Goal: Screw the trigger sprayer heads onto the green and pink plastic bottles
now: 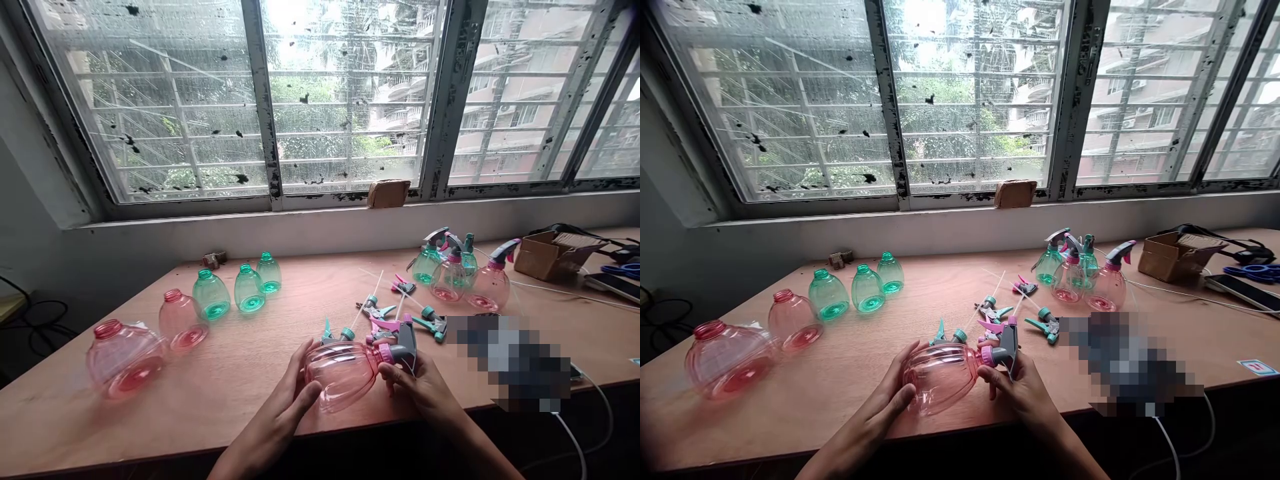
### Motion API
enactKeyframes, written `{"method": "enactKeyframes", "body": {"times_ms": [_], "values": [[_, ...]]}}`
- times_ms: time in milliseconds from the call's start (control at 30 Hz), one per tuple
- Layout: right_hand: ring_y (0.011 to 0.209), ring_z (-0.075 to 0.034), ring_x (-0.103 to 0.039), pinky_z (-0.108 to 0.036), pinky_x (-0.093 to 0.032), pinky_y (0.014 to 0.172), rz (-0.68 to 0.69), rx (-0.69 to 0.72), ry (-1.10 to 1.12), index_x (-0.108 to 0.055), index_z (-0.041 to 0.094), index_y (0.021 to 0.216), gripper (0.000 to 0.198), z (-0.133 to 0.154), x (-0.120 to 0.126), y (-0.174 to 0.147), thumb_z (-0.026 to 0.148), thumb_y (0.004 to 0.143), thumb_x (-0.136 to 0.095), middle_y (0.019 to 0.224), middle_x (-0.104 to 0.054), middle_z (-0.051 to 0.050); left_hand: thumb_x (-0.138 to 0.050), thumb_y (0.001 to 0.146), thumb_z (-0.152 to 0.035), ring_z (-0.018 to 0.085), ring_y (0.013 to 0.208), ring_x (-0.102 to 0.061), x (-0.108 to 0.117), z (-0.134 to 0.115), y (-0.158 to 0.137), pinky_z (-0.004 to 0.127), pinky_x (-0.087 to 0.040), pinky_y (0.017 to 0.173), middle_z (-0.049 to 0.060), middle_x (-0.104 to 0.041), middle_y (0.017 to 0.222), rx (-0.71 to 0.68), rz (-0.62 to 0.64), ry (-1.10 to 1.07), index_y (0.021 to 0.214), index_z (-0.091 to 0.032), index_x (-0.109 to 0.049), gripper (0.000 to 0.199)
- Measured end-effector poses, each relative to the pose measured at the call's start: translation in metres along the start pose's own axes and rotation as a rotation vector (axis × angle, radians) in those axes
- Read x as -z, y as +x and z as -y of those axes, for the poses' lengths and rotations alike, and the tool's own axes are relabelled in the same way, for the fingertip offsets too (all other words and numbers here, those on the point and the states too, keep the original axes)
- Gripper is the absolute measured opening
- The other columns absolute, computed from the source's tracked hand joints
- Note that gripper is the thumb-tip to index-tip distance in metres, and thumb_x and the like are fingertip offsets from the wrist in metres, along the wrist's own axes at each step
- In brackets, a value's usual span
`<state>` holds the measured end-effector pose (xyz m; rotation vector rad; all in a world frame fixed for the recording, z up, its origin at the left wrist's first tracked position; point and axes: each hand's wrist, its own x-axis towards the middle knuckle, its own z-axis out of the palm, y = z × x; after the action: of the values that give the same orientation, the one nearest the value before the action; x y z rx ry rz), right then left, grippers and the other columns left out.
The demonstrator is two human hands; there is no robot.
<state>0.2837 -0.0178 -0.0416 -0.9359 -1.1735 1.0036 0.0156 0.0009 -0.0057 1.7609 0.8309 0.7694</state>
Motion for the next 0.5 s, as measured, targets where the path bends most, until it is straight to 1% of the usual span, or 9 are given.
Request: {"method": "enactKeyframes", "body": {"times_ms": [67,133,233,300,367,400,500], "values": [[0.05,-0.012,-0.054,-0.028,-0.05,0.048,-0.003,-0.008,0.006,-0.074,0.018,0.092,0.035,-0.0001,0.0005,0.0003,0.046,0.075,-0.084,0.078,-0.069,-0.002,-0.059,0.097,-0.048,0.031,0.154,-0.02,-0.0012,0.0001,0.0001,0.051,-0.012,0.127,0.006,-0.027,0.167,0.003,0.01,0.016,0.157,-0.031,-0.022,0.073],[0.049,-0.013,-0.054,-0.027,-0.049,0.049,-0.008,-0.015,0.005,-0.073,0.017,0.09,0.033,-0.0007,0.0012,0.0005,0.046,0.076,-0.083,0.068,-0.065,0.001,-0.071,0.091,-0.039,0.031,0.154,-0.022,-0.0031,0.001,0.0,0.05,-0.013,0.128,0.006,-0.027,0.167,-0.018,0.018,0.058,0.157,-0.032,-0.02,0.084],[0.05,-0.012,-0.055,-0.027,-0.048,0.05,-0.009,-0.025,-0.006,-0.072,0.017,0.088,0.032,-0.0018,0.0021,0.0001,0.045,0.077,-0.083,0.065,-0.062,0.002,-0.08,0.083,-0.028,0.031,0.153,-0.023,-0.0055,0.0033,0.0002,0.047,-0.012,0.128,0.007,-0.027,0.167,-0.066,0.009,0.14,0.158,-0.032,-0.018,0.096],[0.05,-0.012,-0.054,-0.026,-0.048,0.05,-0.002,-0.026,-0.008,-0.072,0.016,0.091,0.033,-0.002,0.0022,-0.0006,0.045,0.078,-0.082,0.067,-0.063,0.002,-0.082,0.081,-0.028,0.031,0.153,-0.023,-0.0055,0.0045,0.0006,0.046,-0.012,0.128,0.007,-0.027,0.167,-0.078,0.015,0.146,0.158,-0.032,-0.017,0.1],[0.05,-0.011,-0.053,-0.026,-0.048,0.049,0.007,-0.019,0.003,-0.073,0.016,0.093,0.033,-0.0015,0.0018,-0.0011,0.045,0.079,-0.082,0.068,-0.063,0.002,-0.08,0.084,-0.035,0.031,0.154,-0.021,-0.0038,0.0048,0.001,0.047,-0.011,0.128,0.008,-0.026,0.167,-0.069,0.04,0.118,0.158,-0.031,-0.017,0.098],[0.051,-0.012,-0.053,-0.026,-0.049,0.049,0.01,-0.014,0.011,-0.073,0.017,0.095,0.034,-0.0011,0.0015,-0.0012,0.045,0.079,-0.082,0.069,-0.063,0.001,-0.075,0.087,-0.041,0.031,0.154,-0.019,-0.0026,0.0046,0.001,0.048,-0.011,0.128,0.007,-0.024,0.168,-0.063,0.05,0.104,0.158,-0.03,-0.018,0.092],[0.053,-0.013,-0.054,-0.025,-0.051,0.048,0.019,0.006,0.038,-0.074,0.017,0.099,0.035,-0.0002,0.0008,-0.0008,0.044,0.078,-0.082,0.069,-0.063,0.001,-0.051,0.1,-0.051,0.03,0.156,-0.015,0.0011,0.0029,0.001,0.05,-0.009,0.128,0.006,-0.02,0.169,-0.025,0.055,0.069,0.158,-0.029,-0.02,0.069]]}}
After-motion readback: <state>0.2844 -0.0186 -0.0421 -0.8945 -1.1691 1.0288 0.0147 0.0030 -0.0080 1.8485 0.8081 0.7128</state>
